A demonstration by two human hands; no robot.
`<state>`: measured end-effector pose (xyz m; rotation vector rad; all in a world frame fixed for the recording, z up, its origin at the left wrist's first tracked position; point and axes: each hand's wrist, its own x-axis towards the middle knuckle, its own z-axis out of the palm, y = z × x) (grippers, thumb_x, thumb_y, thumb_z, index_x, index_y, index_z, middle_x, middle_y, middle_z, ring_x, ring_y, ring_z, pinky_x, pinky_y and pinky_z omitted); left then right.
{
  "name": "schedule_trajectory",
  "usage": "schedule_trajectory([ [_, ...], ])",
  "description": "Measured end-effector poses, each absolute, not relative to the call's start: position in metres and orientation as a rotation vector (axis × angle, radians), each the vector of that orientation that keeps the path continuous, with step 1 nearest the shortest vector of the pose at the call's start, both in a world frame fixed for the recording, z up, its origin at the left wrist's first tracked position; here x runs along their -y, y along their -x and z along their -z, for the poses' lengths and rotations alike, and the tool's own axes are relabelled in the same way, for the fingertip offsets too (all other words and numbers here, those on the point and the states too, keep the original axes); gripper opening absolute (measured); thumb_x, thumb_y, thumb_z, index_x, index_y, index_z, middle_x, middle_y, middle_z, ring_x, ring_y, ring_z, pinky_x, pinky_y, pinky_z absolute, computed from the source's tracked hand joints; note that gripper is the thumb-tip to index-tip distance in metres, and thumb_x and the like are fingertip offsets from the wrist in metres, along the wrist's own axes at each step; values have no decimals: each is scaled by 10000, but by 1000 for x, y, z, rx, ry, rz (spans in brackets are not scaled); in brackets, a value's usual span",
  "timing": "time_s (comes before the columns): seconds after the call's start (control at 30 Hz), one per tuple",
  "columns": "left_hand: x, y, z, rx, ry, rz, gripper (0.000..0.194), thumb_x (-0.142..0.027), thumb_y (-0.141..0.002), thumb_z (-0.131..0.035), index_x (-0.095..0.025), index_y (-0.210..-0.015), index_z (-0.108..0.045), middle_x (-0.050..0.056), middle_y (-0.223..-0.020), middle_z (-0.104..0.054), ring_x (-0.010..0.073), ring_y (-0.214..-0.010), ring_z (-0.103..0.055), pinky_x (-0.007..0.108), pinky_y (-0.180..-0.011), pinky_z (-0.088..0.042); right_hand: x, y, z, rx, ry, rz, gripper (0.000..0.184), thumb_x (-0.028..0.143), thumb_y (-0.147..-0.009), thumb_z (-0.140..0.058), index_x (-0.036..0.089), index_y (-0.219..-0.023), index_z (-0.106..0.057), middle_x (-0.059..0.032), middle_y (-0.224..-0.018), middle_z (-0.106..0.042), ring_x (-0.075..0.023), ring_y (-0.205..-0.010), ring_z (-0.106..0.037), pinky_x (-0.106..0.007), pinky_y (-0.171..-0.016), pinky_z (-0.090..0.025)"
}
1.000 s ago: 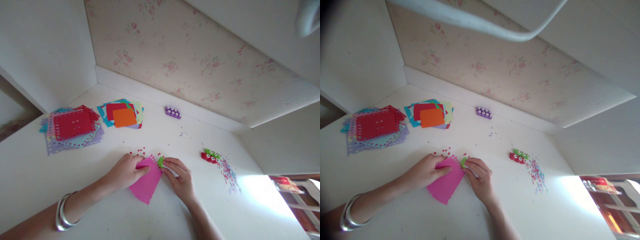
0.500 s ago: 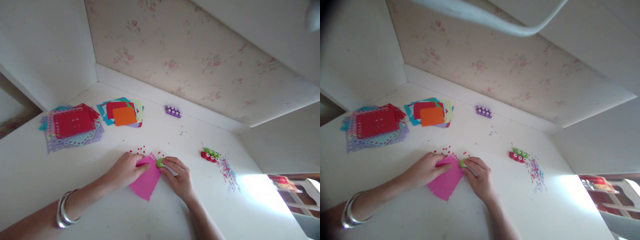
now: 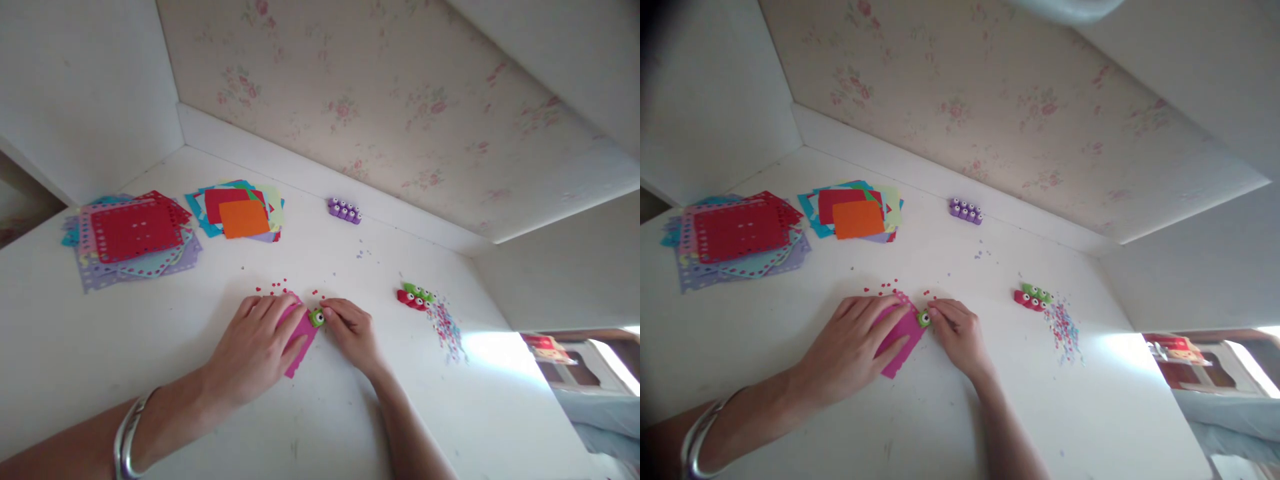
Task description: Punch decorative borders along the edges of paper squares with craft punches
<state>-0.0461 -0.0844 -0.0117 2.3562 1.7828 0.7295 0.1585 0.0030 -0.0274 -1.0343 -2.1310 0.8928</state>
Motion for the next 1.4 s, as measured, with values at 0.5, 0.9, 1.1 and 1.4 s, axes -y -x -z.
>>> schedule_trajectory([
  [0.5,88,43,30,-1682,-2277,-729,379,-318,-963,-478,-186,-1308,-560,101,-1382,-574,252,-1318,-469,480,-1174,-224,-4,-160,17,2213,1053,-1014,208,317,-954,-555,235,-917,-743,-44,-927,-734,-186,-853,-680,-299,-771,-540],
  [0.9,86,43,28,-1663,-2277,-688,342,-306,-986,-431,-193,-1263,-596,80,-1382,-579,234,-1352,-436,475,-1187,-176,-4,-160,21,2189,1084,-1091,180,319,-932,-602,270,-940,-775,-46,-1020,-735,-199,-941,-691,-328,-838,-565],
  [1.1,86,43,31,-1672,-2295,-679,369,-319,-985,-434,-199,-1309,-564,80,-1390,-569,251,-1353,-427,492,-1187,-172,-3,-157,20,2240,1091,-1055,196,330,-931,-600,310,-1037,-764,-40,-1075,-735,-213,-1013,-685,-378,-903,-566],
  [1.4,87,42,29,-1677,-2336,-672,342,-304,-976,-447,-185,-1252,-610,95,-1369,-581,264,-1335,-448,512,-1188,-182,1,-148,12,2376,991,-809,227,251,-952,-555,295,-1053,-753,-21,-1118,-738,-224,-1059,-682,-398,-940,-525],
])
